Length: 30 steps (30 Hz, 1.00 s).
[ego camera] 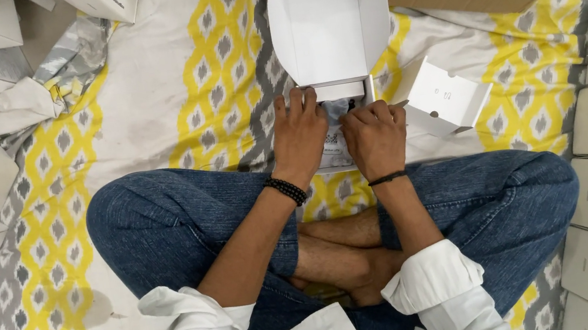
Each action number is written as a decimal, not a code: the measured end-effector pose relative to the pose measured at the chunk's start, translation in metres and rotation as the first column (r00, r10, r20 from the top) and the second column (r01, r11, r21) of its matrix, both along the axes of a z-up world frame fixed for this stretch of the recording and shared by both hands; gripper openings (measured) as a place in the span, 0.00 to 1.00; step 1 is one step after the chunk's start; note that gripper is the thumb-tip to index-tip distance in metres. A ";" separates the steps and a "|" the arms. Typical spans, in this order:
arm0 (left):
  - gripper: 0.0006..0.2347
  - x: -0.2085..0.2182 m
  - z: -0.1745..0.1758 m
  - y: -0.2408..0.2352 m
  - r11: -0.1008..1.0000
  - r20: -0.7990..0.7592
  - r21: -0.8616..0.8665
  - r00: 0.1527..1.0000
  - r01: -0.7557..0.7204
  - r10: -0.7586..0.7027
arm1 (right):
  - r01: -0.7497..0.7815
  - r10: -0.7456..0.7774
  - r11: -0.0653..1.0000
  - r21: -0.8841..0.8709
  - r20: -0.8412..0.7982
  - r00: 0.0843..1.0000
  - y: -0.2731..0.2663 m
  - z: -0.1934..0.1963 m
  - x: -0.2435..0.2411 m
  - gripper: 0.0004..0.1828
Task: The person unboxes electronic handheld devices and organizes the items.
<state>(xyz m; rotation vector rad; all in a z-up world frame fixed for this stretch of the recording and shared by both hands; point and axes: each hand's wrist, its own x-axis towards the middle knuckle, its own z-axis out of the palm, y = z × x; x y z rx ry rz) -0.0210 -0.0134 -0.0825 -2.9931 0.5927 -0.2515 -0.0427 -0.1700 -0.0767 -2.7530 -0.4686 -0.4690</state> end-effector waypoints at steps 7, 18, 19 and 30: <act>0.04 -0.007 0.038 -0.002 0.986 -0.108 -0.167 0.994 -0.017 -0.002 | 0.052 -0.026 0.976 0.212 -0.121 0.992 -0.038 0.024 -0.006 0.09; 0.23 0.014 -0.023 -0.140 0.540 -0.235 -0.841 0.915 -0.022 -0.329 | 0.579 -0.374 0.450 0.680 -0.446 0.813 -0.144 -0.045 -0.033 0.31; 0.23 0.014 -0.015 -0.144 0.536 -0.233 -0.844 0.912 -0.017 -0.339 | 0.584 -0.384 0.447 0.678 -0.444 0.810 -0.141 -0.036 -0.033 0.31; 0.28 -0.038 0.063 -0.089 0.346 -0.465 -0.861 0.854 -0.373 -0.235 | 0.348 -0.245 0.496 0.796 -0.256 0.935 -0.094 0.040 -0.050 0.28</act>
